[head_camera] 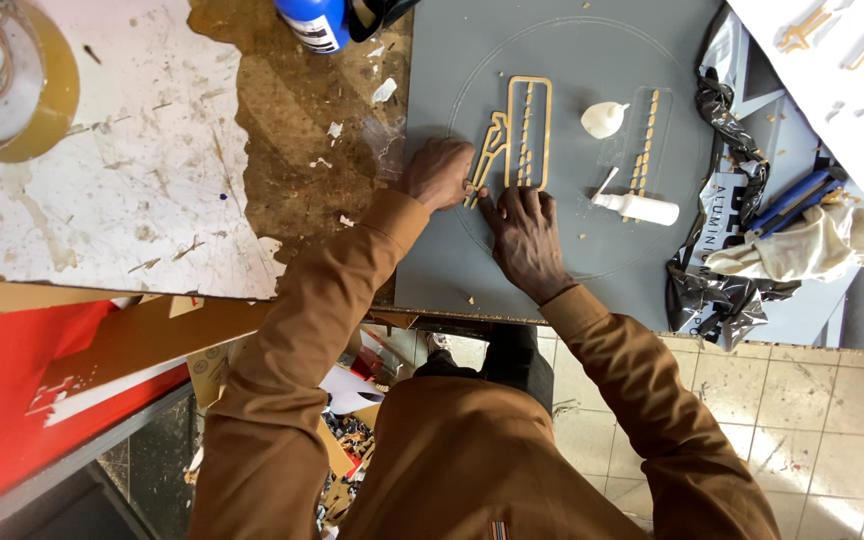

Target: The person assembles small wooden craft parts on a gray cutting mat. They apply glue from a white bottle to the pieces and press them together, then use a blue utility knife to trim excess material from the assembly.

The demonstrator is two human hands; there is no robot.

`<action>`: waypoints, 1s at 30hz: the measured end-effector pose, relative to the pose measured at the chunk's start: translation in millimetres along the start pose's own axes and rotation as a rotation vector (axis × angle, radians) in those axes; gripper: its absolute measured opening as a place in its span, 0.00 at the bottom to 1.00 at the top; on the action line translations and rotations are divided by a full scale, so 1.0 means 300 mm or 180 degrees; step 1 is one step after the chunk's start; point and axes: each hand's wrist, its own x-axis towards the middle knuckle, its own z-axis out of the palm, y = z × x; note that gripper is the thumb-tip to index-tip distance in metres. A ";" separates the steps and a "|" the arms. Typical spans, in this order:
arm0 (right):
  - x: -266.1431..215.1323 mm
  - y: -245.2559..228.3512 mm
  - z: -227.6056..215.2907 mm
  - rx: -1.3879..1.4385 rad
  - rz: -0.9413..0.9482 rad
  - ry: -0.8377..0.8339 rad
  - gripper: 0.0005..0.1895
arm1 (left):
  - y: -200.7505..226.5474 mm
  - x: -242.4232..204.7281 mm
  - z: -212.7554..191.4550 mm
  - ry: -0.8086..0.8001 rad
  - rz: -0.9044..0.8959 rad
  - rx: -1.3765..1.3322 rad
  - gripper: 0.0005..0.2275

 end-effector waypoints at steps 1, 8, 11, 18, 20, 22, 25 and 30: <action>0.002 -0.004 -0.006 -0.0072 -0.0023 0.0095 0.26 | 0.000 0.001 0.011 -0.0067 -0.0114 -0.0005 0.13; -0.021 0.004 0.041 -0.0275 -0.0070 0.0162 0.22 | 0.010 0.012 0.051 -0.0056 -0.0317 0.0295 0.15; -0.012 -0.040 -0.014 -0.0501 -0.0101 0.0123 0.21 | 0.052 -0.031 -0.001 -0.0056 -0.0361 0.0293 0.15; -0.058 -0.142 0.022 -0.0276 0.0020 0.0092 0.21 | 0.082 -0.072 -0.067 -0.0193 -0.0337 0.0319 0.20; -0.048 -0.133 0.053 0.0099 0.0093 0.0164 0.23 | 0.144 -0.133 -0.167 -0.0286 -0.0432 0.0418 0.17; -0.055 -0.118 0.056 0.0120 0.0143 0.0191 0.25 | 0.079 -0.078 -0.092 -0.0219 -0.0408 0.0278 0.16; -0.084 -0.128 0.040 0.0070 0.0258 0.0069 0.34 | 0.066 -0.049 -0.047 -0.0257 -0.0471 0.0103 0.16; -0.063 -0.119 0.032 -0.0426 0.0248 -0.0120 0.42 | 0.083 -0.075 -0.087 -0.0313 -0.0534 0.0038 0.18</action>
